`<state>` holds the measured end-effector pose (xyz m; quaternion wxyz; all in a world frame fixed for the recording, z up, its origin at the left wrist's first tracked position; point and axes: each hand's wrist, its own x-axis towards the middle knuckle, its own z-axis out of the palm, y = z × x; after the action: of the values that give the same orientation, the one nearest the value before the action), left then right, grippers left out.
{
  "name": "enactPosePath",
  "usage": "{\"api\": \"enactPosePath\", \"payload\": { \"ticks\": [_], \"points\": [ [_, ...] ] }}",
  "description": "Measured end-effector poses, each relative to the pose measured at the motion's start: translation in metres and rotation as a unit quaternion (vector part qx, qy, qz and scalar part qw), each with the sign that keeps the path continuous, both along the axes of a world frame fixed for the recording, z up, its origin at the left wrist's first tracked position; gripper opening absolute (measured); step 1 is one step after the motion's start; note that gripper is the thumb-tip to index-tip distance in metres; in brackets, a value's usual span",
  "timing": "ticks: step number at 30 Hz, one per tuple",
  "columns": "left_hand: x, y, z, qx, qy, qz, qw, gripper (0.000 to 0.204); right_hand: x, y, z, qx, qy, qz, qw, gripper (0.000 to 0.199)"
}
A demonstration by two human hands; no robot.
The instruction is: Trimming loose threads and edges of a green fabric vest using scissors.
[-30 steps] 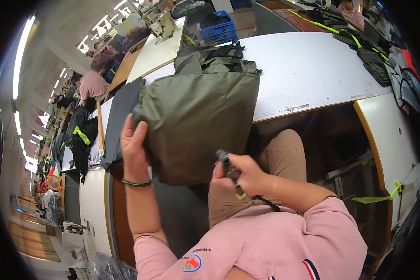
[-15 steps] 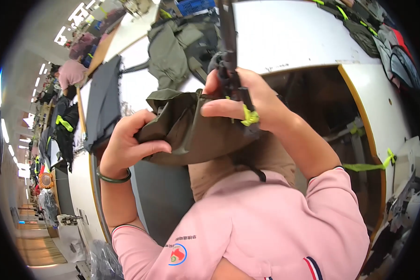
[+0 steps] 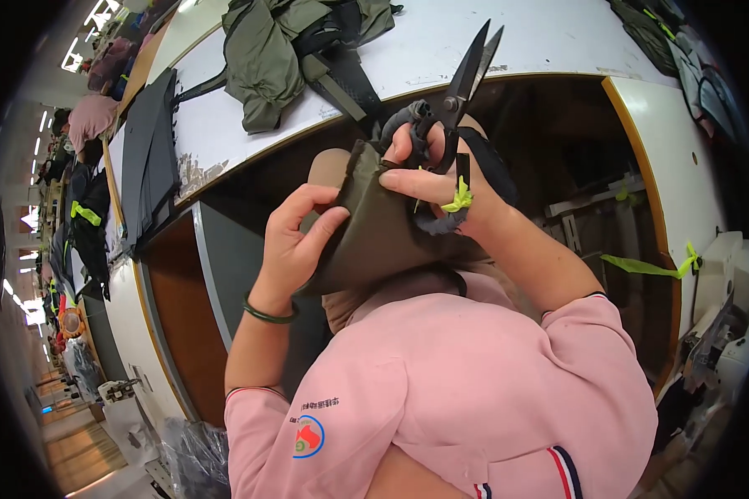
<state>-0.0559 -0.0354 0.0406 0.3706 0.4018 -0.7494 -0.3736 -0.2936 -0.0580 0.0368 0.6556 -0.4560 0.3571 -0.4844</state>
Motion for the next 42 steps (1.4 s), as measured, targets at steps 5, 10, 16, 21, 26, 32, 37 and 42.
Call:
{"api": "enactPosePath", "payload": {
  "ticks": [5,10,16,21,26,32,37,42],
  "points": [
    [0.018,-0.016,0.005,0.191,0.265,0.057,0.943,0.006,0.013,-0.014,0.008,-0.078,0.005,0.02,0.997,0.026],
    [0.035,-0.034,0.042,0.16,0.186,0.016,0.969,0.006,0.022,-0.022,0.013,-0.14,0.111,0.002,0.984,0.02],
    [0.018,-0.045,0.026,0.204,0.141,-0.064,0.967,0.01,-0.007,-0.048,0.045,-0.214,0.104,0.019,0.971,0.017],
    [-0.006,-0.041,0.009,0.236,0.107,-0.094,0.961,0.011,-0.002,-0.049,0.054,-0.189,0.325,0.158,0.913,0.019],
    [-0.019,-0.022,-0.01,0.007,0.019,-0.068,0.997,0.016,-0.017,-0.028,0.03,-0.125,0.323,0.195,0.918,0.017],
    [-0.015,-0.013,-0.023,-0.326,-0.037,-0.076,0.941,0.025,-0.026,-0.01,0.011,-0.071,0.291,0.201,0.933,0.025],
    [-0.01,-0.007,-0.027,-0.377,-0.033,-0.09,0.921,0.029,-0.046,-0.014,0.023,-0.204,0.425,0.207,0.857,0.046],
    [-0.01,-0.005,-0.03,-0.364,0.013,-0.08,0.928,0.03,-0.072,-0.032,0.048,-0.445,0.543,0.138,0.698,0.054]
  ]
}}
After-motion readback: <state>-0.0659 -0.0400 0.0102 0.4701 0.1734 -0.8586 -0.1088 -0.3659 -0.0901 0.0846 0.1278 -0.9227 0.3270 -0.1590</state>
